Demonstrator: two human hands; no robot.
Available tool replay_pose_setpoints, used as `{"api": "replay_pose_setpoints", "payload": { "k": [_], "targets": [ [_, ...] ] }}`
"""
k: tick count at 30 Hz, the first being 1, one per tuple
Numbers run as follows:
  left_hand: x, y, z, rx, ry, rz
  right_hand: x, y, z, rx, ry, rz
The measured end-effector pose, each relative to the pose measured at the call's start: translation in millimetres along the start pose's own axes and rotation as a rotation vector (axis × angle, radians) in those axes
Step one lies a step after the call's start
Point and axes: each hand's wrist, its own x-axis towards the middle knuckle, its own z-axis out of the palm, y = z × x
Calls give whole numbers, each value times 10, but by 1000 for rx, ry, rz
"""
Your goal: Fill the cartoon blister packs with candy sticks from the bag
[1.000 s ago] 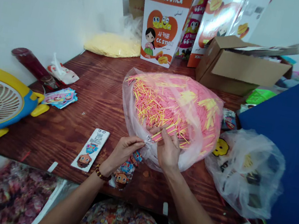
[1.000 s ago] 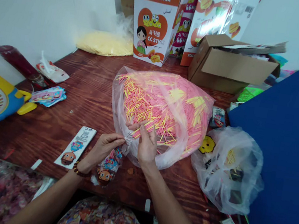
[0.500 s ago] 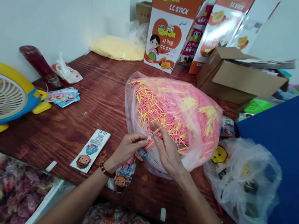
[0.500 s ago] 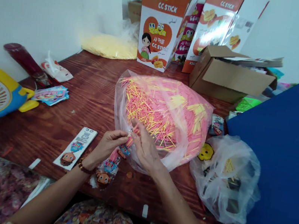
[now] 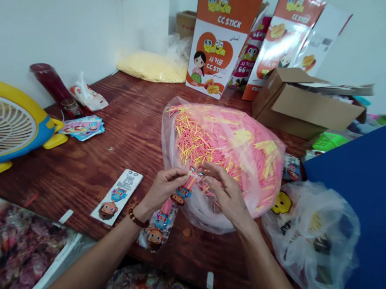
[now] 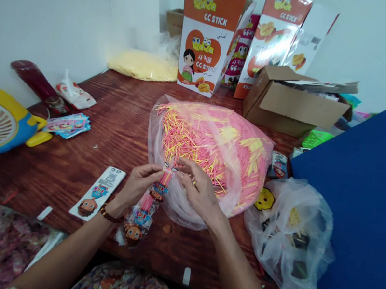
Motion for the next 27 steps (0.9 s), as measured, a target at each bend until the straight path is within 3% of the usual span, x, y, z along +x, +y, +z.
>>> {"api": "replay_pose_setpoints", "payload": {
  "k": [3,9,14,17,20,27],
  "targets": [
    [-30,34,-43,49,5,21,-18,16,14,-6,55,65],
    [-86,137,-40,189,48,195,33,23,50,76,34,68],
    [-83,135,-86,88,55,44,85,78,106,314,18,211],
    [-97,100,-119,-77,-31,-143,92,123,182,441,78,290],
    [-124,50,-147,-110,-124,-281,82,166,276,530,106,336],
    [-183,-18,-181,-76,-39,-258,47,212,432,654,14,399]
  ]
}}
